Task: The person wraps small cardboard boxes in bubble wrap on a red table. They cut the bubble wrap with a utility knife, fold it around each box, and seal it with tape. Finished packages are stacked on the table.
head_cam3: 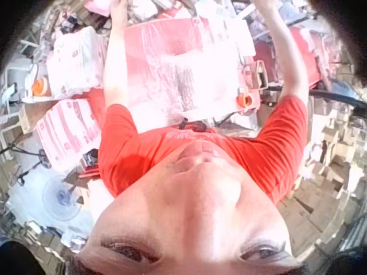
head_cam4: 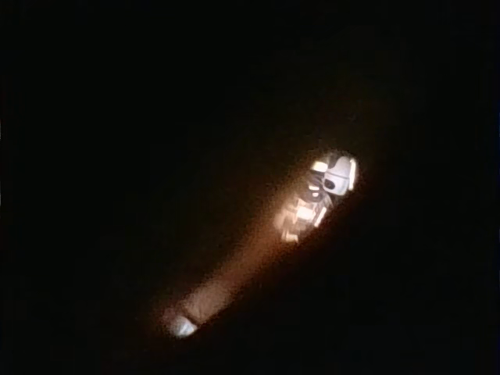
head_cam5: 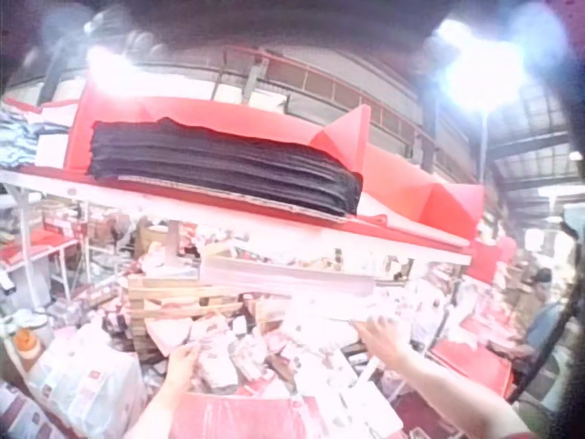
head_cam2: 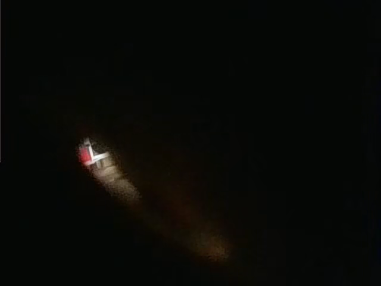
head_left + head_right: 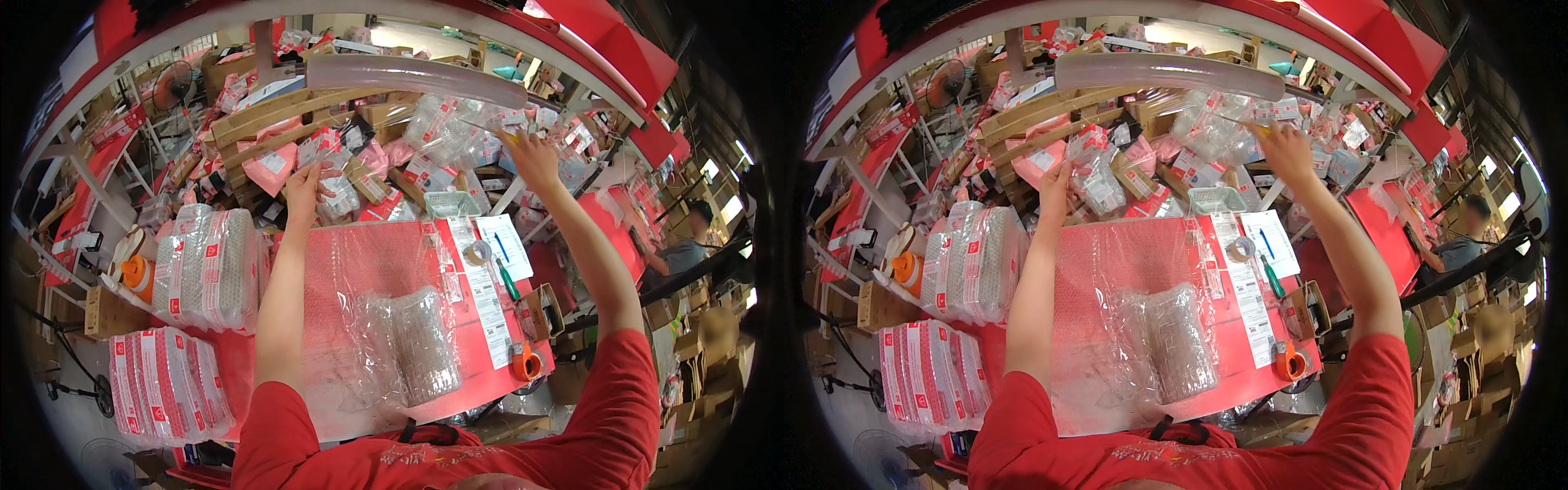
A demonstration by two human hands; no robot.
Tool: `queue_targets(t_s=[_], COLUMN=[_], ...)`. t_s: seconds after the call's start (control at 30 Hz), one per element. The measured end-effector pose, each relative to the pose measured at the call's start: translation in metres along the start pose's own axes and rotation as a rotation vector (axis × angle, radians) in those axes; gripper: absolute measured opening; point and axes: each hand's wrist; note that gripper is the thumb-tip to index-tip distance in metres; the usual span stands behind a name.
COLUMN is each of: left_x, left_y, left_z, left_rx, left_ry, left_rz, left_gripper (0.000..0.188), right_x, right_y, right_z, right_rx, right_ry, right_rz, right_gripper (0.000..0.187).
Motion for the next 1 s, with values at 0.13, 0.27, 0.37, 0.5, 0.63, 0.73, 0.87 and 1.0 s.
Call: queue_targets(t_s=[0.13, 0.27, 0.37, 0.5, 0.63, 0.73, 0.87, 1.0], left_x=[0.016, 0.020, 0.030, 0.051, 0.020, -0.041, -0.107, -0.069], left_y=[-0.014, -0.002, 0.029, 0.018, -0.129, -0.193, -0.190, -0.188], left_z=[0.018, 0.042, 0.075, 0.169, 0.337, 0.459, 0.505, 0.492], left_rx=[0.031, 0.030, -0.148, -0.561, -1.241, -1.563, -1.474, -1.388], left_ry=[-0.068, -0.162, -0.023, 0.352, 0.403, 0.478, 0.286, 0.347], left_rz=[0.002, -0.066, 0.267, 0.285, -0.236, -0.889, -0.718, -0.924], left_gripper=[0.039, 0.041, 0.045, 0.043, 0.047, 0.057, 0.083, 0.096], right_x=[-0.016, -0.023, 0.022, 0.055, -0.027, -0.121, -0.248, -0.317], right_y=[-0.105, -0.165, -0.157, -0.076, 0.017, 0.053, 0.046, 0.035], right_z=[0.023, 0.047, 0.054, 0.136, 0.209, 0.246, 0.298, 0.315], right_rx=[-0.540, -0.585, -0.785, -1.075, -0.936, -1.049, -0.703, -0.866], right_ry=[-0.221, -0.267, -0.292, -0.362, -0.421, -0.516, -0.363, -0.347], right_rz=[0.224, 0.378, 0.682, 0.254, -0.341, -0.634, -1.169, -1.411], right_gripper=[0.033, 0.010, 0.015, 0.018, 0.066, 0.062, 0.047, 0.061])
Point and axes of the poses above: each hand's wrist, its own z-axis away from the middle knuckle, its own y-axis out of the back of the hand, x = y × z, and after that the axes turned 7 degrees about -x, right-handed
